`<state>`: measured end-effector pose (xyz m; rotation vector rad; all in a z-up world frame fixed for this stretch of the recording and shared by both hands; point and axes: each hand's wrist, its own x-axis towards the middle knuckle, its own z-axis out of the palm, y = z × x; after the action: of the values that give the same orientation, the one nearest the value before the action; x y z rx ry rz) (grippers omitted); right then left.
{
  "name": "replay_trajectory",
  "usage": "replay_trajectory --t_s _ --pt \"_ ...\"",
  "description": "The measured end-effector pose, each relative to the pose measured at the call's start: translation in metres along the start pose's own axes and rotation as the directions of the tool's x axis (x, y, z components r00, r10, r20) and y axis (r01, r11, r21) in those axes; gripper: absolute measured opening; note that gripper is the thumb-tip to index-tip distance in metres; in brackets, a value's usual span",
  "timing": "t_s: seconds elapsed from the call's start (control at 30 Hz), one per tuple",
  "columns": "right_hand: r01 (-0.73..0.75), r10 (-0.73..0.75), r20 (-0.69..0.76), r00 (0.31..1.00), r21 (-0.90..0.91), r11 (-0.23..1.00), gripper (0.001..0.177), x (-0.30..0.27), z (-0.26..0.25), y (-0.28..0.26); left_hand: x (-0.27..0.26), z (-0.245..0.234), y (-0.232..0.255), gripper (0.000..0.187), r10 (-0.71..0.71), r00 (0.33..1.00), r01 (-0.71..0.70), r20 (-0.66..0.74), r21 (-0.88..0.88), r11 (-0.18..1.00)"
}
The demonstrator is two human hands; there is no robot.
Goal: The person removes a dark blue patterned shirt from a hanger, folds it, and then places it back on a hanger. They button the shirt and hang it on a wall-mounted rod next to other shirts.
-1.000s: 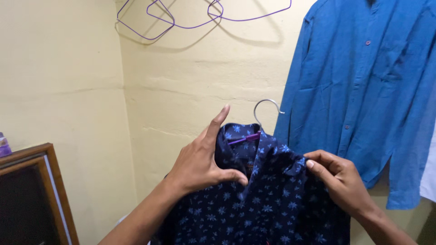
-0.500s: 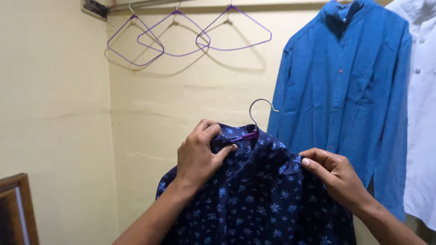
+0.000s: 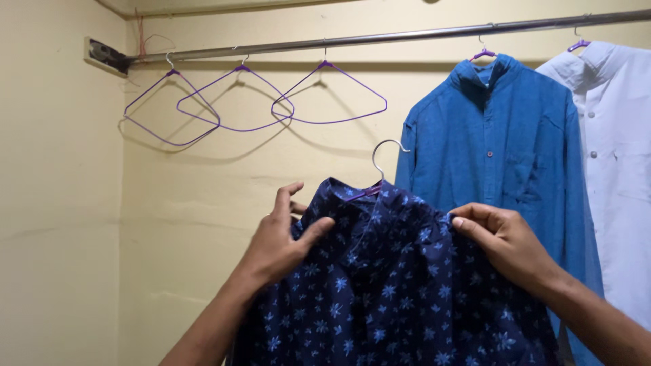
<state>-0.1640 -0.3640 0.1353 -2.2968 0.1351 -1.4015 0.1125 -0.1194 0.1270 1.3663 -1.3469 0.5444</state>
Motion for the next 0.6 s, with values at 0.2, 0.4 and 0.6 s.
replay_trajectory --t_s 0.2,0.4,0.6 --pt "-0.034 0.031 -0.043 0.999 -0.064 0.997 0.031 0.031 -0.011 0.002 0.015 -0.005 -0.024 0.030 0.011 0.993 0.003 -0.115 0.125 0.992" --pt "0.030 -0.039 -0.035 0.999 -0.229 0.973 0.032 0.059 -0.014 -0.005 0.049 0.002 -0.042 0.028 0.093 0.986 -0.083 -0.135 0.075 0.994" --pt "-0.008 -0.012 -0.051 0.999 -0.369 0.929 0.033 0.084 -0.022 -0.015 0.085 0.006 -0.057 0.021 0.176 0.979 -0.173 -0.107 0.036 0.984"
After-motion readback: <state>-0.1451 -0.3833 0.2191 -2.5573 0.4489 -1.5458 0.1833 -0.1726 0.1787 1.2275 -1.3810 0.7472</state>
